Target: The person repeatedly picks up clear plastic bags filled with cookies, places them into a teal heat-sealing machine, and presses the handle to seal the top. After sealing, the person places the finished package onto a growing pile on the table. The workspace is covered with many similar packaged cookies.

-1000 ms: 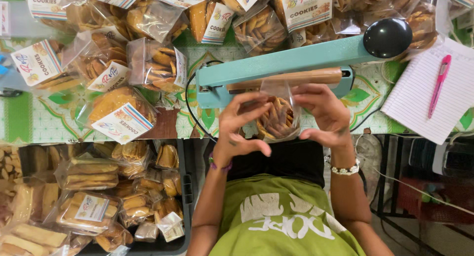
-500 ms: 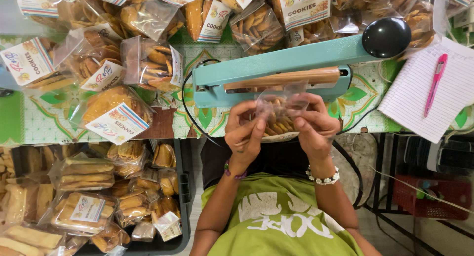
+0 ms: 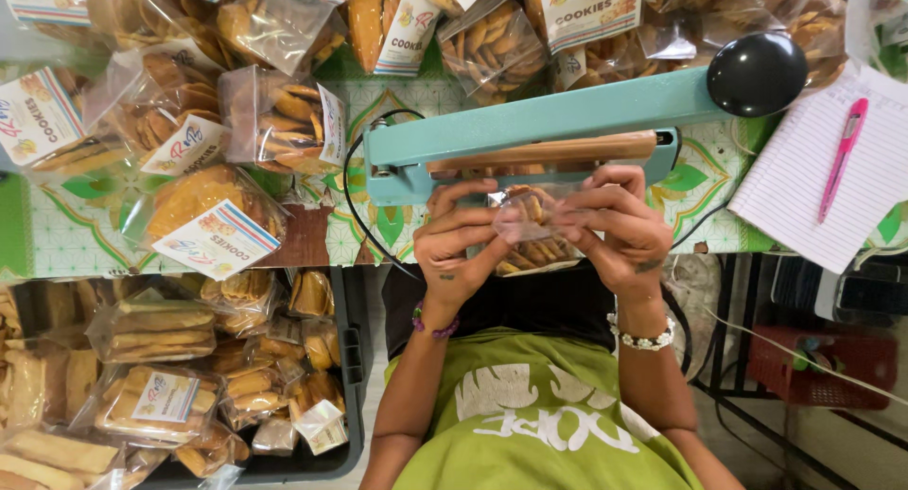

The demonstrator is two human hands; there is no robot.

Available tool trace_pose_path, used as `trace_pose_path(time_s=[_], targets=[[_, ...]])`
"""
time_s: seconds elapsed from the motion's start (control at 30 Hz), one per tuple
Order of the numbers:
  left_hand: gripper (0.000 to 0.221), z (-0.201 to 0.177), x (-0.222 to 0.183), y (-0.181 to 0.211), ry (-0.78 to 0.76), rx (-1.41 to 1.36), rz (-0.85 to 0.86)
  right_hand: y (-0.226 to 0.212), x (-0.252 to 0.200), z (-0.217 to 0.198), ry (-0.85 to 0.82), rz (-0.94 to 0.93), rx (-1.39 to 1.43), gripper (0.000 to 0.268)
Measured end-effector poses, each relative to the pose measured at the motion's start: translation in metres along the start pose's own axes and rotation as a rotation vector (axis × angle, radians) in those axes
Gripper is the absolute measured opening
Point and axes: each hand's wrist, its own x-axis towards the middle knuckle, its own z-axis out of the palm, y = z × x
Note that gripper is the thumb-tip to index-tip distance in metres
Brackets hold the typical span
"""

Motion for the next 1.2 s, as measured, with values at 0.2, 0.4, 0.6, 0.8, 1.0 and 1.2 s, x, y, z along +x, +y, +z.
trace_pose_path(time_s=[0.2,0.4,0.6,0.8,1.0,1.2], targets=[[0.012,0.006,-0.006,-0.001,0.075,0.015,-0.032,0.003,-0.006,0.005,0.067,0.033,0.064,0.014],[0.014,0.009,-0.004,0.0,0.109,0.034,-0.007,0.005,-0.008,0.007,0.088,0.031,0.072,0.014],[0.02,0.006,-0.002,0.006,0.09,0.078,-0.019,0.006,-0.011,0.008,0.079,0.043,0.106,0.014],[0.039,0.004,-0.002,0.006,0.072,-0.047,-0.032,0.0,-0.012,0.007,0.109,0.083,0.177,0.032],[0.047,-0.014,-0.007,0.023,-0.112,0.065,0.024,-0.015,-0.024,-0.016,0.071,-0.018,0.045,0.061],[0.055,-0.016,-0.005,0.018,-0.143,-0.099,-0.335,-0.01,-0.032,-0.002,0.048,0.107,0.007,0.065]])
